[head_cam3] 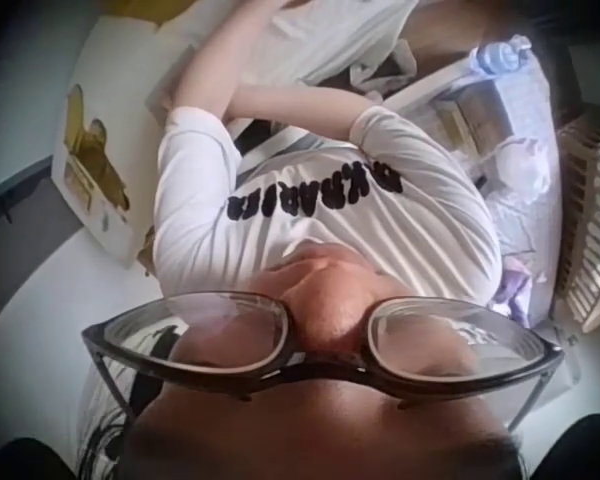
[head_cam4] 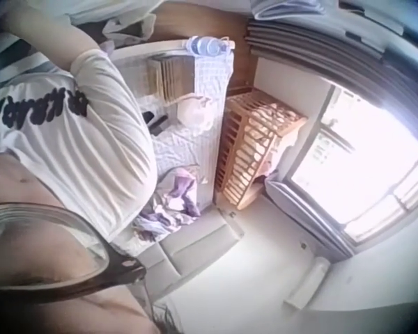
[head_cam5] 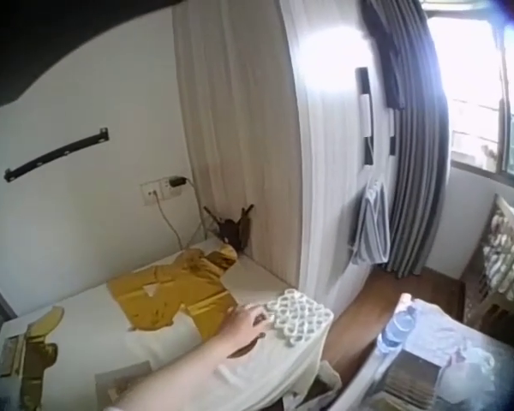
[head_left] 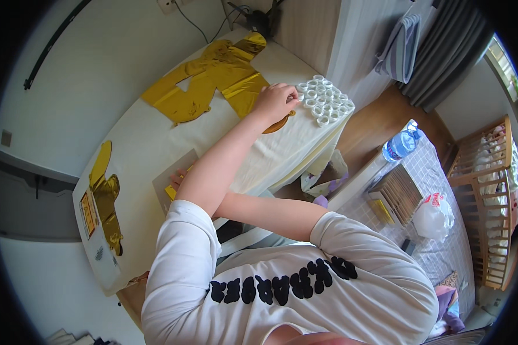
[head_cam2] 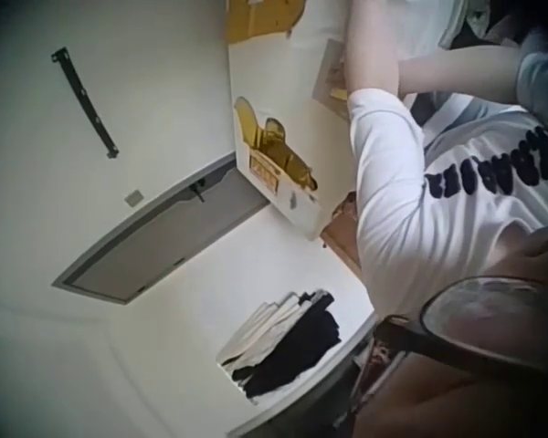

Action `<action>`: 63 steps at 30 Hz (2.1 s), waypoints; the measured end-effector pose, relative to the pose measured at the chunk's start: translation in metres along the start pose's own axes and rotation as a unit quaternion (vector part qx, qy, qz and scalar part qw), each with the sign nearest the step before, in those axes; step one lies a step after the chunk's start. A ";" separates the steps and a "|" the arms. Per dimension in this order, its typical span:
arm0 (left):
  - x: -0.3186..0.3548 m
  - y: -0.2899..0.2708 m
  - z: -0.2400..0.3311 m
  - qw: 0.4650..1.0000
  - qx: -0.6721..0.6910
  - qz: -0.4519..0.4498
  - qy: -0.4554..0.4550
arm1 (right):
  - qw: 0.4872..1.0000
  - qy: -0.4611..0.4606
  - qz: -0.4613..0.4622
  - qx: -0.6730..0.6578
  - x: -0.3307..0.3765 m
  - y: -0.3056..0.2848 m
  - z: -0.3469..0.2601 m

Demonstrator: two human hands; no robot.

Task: Folding and inserting gold foil products into cardboard and plastic packaging.

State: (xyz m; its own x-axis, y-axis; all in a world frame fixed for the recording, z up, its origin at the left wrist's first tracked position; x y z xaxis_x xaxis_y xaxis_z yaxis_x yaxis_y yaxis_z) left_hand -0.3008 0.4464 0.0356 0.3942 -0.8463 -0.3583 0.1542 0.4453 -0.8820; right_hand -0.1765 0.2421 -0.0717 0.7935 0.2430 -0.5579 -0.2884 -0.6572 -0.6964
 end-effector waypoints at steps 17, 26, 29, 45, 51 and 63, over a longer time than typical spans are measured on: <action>0.422 -0.160 0.041 0.892 0.003 0.222 -0.393 | 0.970 0.000 -0.221 0.098 -0.022 -0.085 -0.042; 0.418 -0.147 0.085 0.959 -0.187 0.115 -0.181 | 0.976 0.042 -0.207 0.043 -0.028 -0.086 -0.042; 0.420 -0.147 0.080 0.976 -0.109 0.103 -0.156 | 0.975 0.051 -0.212 0.030 -0.029 -0.087 -0.044; 0.423 -0.124 0.062 0.991 -0.023 0.091 -0.091 | 0.967 0.066 -0.241 0.048 -0.032 -0.089 -0.046; 0.426 -0.142 0.068 0.946 -0.016 0.175 -0.273 | 0.972 0.047 -0.220 0.063 -0.028 -0.086 -0.043; 0.410 -0.137 0.059 0.967 -0.135 -0.006 -0.218 | 0.967 0.033 -0.211 0.142 -0.023 -0.078 -0.050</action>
State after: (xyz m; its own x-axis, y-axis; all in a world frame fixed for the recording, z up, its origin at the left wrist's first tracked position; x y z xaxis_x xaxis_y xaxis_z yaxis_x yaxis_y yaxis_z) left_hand -0.1072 0.0554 0.0275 0.7471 -0.6208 -0.2376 -0.0589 0.2942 -0.9539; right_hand -0.1457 0.2522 0.0182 0.9021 0.3946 -0.1744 -0.0605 -0.2846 -0.9567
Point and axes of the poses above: each hand's wrist, its own x-axis away from the middle knuckle, its own y-axis out of the palm, z = x × y, the point moved 2 cm from there along -x, towards the middle knuckle, and after that the axes turned 14 degrees about y, right-handed, at the moved point
